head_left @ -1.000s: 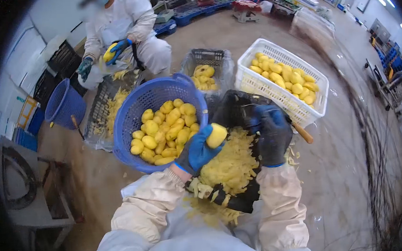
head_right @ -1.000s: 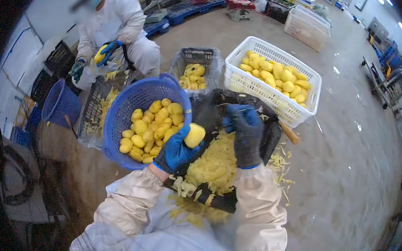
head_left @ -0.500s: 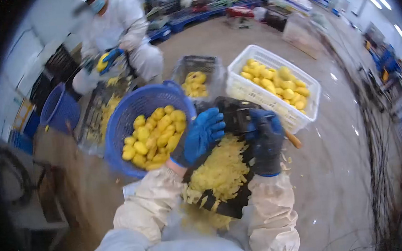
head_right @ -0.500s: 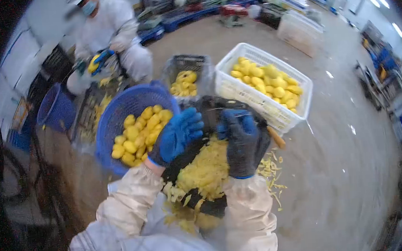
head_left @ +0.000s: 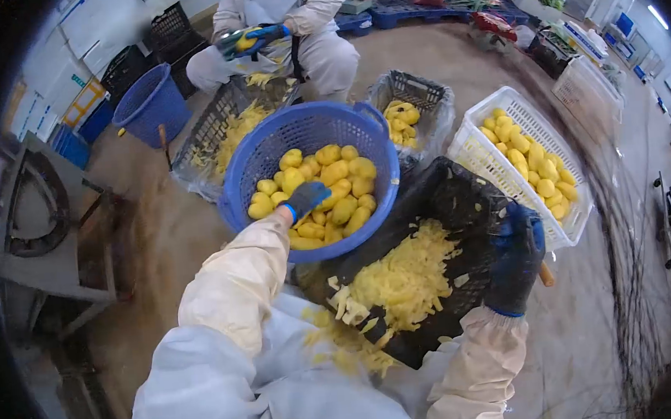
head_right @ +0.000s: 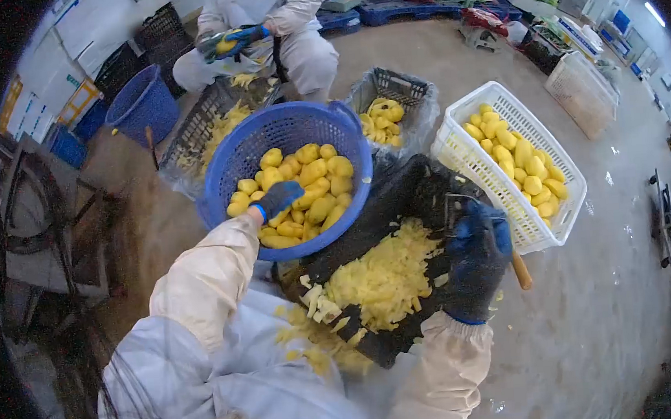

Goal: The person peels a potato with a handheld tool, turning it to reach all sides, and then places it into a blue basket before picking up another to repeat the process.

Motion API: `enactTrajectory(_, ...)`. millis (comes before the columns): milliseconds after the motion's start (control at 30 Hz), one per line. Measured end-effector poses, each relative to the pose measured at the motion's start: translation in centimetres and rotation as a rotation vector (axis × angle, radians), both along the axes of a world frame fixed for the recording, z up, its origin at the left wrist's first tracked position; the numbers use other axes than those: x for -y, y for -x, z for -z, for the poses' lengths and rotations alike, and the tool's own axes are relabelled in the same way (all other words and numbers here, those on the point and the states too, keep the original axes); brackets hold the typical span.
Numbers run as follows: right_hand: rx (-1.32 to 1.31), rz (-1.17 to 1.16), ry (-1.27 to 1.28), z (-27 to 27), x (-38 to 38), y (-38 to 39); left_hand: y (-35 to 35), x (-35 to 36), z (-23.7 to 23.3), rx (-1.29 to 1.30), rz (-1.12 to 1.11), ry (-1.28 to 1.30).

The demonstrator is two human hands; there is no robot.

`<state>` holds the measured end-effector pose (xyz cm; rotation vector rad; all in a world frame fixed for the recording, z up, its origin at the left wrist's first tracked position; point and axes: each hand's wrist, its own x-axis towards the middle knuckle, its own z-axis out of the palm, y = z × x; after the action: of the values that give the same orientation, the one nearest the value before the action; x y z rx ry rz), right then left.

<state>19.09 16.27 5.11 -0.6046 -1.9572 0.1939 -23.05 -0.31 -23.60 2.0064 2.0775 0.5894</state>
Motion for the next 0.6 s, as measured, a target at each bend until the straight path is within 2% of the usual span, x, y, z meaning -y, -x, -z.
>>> enactTrajectory(67,-0.651,-0.368,1.031,0.2,1.1,0.9,-6.3,-2.0,-5.0,0.34,-0.428,0.369)
enactTrajectory(100,-0.147,-0.08,0.359,-0.1,1.2,1.0,-7.2,-2.9,-3.6,0.295,-0.416,0.418)
enactTrajectory(133,-0.336,-0.193,0.613,-0.9,1.7,1.2,-7.1,-4.0,-1.2,0.247,-0.393,0.461)
enactTrajectory(167,-0.191,-0.144,0.596,-0.5,1.4,0.7,-6.4,-5.3,1.5,0.096,-0.23,0.498)
enactTrajectory(200,-0.662,-0.337,1.282,-0.6,1.3,0.4,-6.5,-6.0,5.0,0.167,-0.367,0.424)
enactTrajectory(233,-0.259,-0.198,0.709,-0.5,1.4,0.5,-7.7,-6.7,4.2,0.231,-0.501,0.418)
enactTrajectory(267,-0.544,-0.278,1.151,-0.9,1.6,0.7,-8.7,-7.2,2.9,0.299,-0.643,0.418)
enactTrajectory(333,-0.623,-0.315,1.237,-1.4,1.5,0.9,-8.6,-8.8,4.3,0.238,-0.75,0.501)
enactTrajectory(400,-0.626,-0.33,1.226,-1.2,1.3,0.9,-10.0,-8.2,0.8,0.281,-0.817,0.492)
enactTrajectory(467,-0.635,-0.361,1.227,-1.1,1.4,1.0,-8.6,-8.6,2.6,0.329,-0.79,0.424)
enactTrajectory(500,-0.591,-0.358,1.209,-1.3,1.6,1.0,-7.9,-8.9,3.1,0.688,-0.774,0.454)
enactTrajectory(533,-0.548,-0.351,1.191,-1.5,1.7,0.9,-7.2,-8.7,3.4,1.047,-0.736,0.481)
enactTrajectory(567,-0.54,-0.399,1.187,-1.4,1.8,0.8,-6.4,-6.9,3.3,0.854,-0.274,0.315)
enactTrajectory(600,-0.54,-0.402,1.186,-1.6,1.7,0.7,-6.2,-7.0,3.3,0.854,-0.275,0.313)
